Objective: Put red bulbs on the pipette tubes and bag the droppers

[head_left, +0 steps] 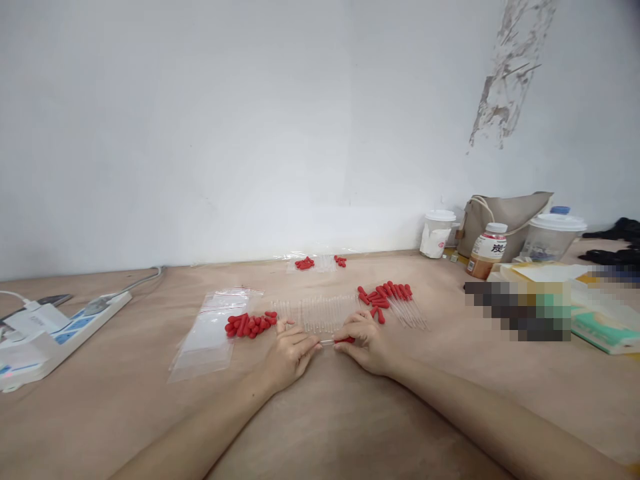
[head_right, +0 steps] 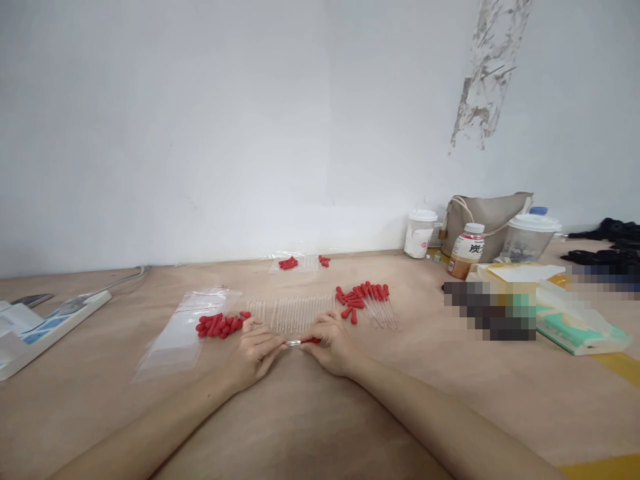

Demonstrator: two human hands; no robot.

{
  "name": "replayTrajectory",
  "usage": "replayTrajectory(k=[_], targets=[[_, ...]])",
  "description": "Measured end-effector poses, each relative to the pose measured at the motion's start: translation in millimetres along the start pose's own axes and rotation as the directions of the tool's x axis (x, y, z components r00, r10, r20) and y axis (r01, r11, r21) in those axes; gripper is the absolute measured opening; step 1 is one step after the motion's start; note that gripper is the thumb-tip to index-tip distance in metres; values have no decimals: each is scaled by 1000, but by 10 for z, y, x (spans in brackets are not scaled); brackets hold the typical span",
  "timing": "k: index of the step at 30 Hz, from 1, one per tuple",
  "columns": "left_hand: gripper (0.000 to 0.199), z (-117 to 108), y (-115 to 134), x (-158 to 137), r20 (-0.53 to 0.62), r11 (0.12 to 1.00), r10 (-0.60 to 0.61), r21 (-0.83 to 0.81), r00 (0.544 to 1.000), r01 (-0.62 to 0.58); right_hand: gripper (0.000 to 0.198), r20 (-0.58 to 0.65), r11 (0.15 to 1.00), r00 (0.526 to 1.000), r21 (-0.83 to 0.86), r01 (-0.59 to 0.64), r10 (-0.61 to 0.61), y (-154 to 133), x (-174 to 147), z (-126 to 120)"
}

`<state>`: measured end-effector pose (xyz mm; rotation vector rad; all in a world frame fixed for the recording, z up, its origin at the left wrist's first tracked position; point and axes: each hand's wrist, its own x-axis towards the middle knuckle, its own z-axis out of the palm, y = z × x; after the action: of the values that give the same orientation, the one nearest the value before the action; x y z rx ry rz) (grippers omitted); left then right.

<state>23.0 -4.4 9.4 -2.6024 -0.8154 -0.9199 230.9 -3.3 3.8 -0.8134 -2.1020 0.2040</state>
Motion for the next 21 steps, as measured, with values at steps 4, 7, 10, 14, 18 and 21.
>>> replayTrajectory(k=[4,7,10,14,18,21], targets=[[20,-4,-1,4,20,1000,-15,-25,1000,16,10,49,999,998,24,31,-32,14,19,-4],[20,-6,-1,-2,42,996,-61,-60,997,64,12,87,997,996,75,13,-20,54,33,-6],[21,-5,6,-9,54,992,-97,-78,994,101,14,67,996,996,54,-66,62,87,38,-14],[24,5,9,-15,47,990,-102,-92,994,106,14,15,989,989,12,-148,148,94,35,-40],[24,4,11,-11,34,986,-129,-98,991,132,39,60,885,958,369,-283,281,66,26,-19],[24,-29,24,2,52,982,-138,-122,989,143,34,97,721,918,589,-365,386,9,37,46]])
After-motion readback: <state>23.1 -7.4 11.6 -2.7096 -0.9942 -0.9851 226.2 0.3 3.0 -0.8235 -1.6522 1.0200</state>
